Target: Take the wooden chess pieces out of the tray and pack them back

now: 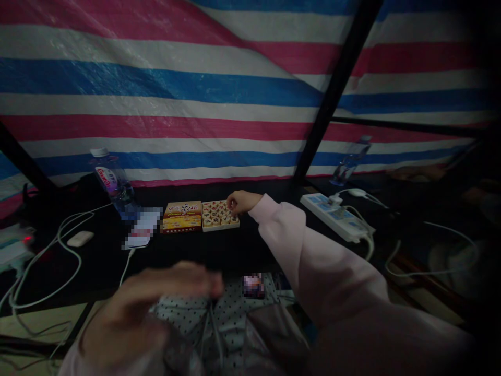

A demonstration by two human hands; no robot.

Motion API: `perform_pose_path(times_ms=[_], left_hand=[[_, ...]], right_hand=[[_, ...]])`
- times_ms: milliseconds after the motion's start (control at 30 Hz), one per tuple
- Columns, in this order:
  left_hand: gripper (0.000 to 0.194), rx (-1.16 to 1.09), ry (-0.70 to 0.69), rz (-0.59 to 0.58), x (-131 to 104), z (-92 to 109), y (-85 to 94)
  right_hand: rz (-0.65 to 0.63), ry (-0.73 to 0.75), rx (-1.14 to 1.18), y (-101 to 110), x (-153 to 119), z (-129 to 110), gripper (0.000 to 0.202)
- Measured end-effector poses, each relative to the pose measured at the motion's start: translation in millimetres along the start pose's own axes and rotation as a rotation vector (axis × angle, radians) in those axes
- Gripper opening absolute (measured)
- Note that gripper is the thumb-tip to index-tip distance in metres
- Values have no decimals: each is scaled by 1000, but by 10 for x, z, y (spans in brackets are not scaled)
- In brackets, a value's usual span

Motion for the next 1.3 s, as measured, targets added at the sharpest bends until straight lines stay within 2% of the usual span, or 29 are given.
perform_pose_path(times_ms=[67,100,133,200,333,400,500,667,800,967,1133,1300], left_hand=[[26,28,-29,137,423,-105,54],[29,72,-58,255,621,-176,73],[32,150,-97,294,806,-250,45],[33,356,-94,301,1097,-421,-68],[38,648,-46,131,1365,-648,-349],[44,708,-65,60,1415,-672,-441],[48,747,-64,13,1460,-690,-504],[42,734,-24,3,1465,-747,-525],[40,714,-9,32,1456,-778,-521],[38,699,-10,61,1448,-776,-521],[38,691,-26,73,1433,-741,-522],[37,682,-31,88,1430,-746,-512]], right_hand=[[20,9,-68,11,-29,-31,20],[19,8,-105,1,-42,-50,18],[11,6,-138,-17,-52,-72,17],[-3,-8,-185,-60,-66,-116,16],[-4,-34,-217,-117,-70,-199,19],[11,-50,-235,-130,-63,-223,23],[61,-111,-268,-157,-36,-205,30],[129,-123,-265,-228,25,-144,33],[123,-87,-256,-219,10,-175,31],[119,-60,-140,-84,-80,-160,32],[148,-75,101,167,-109,98,32],[168,-101,-40,295,51,314,31]])
Point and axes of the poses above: each hand's wrist, its own x-axis towards the middle knuckle, its own y-axis out of the back of the hand, z = x × y, the point moved 4 cm from there along x, towards the middle knuckle, and after that the axes turned 8 degrees about -z, right-handed, at the moved point
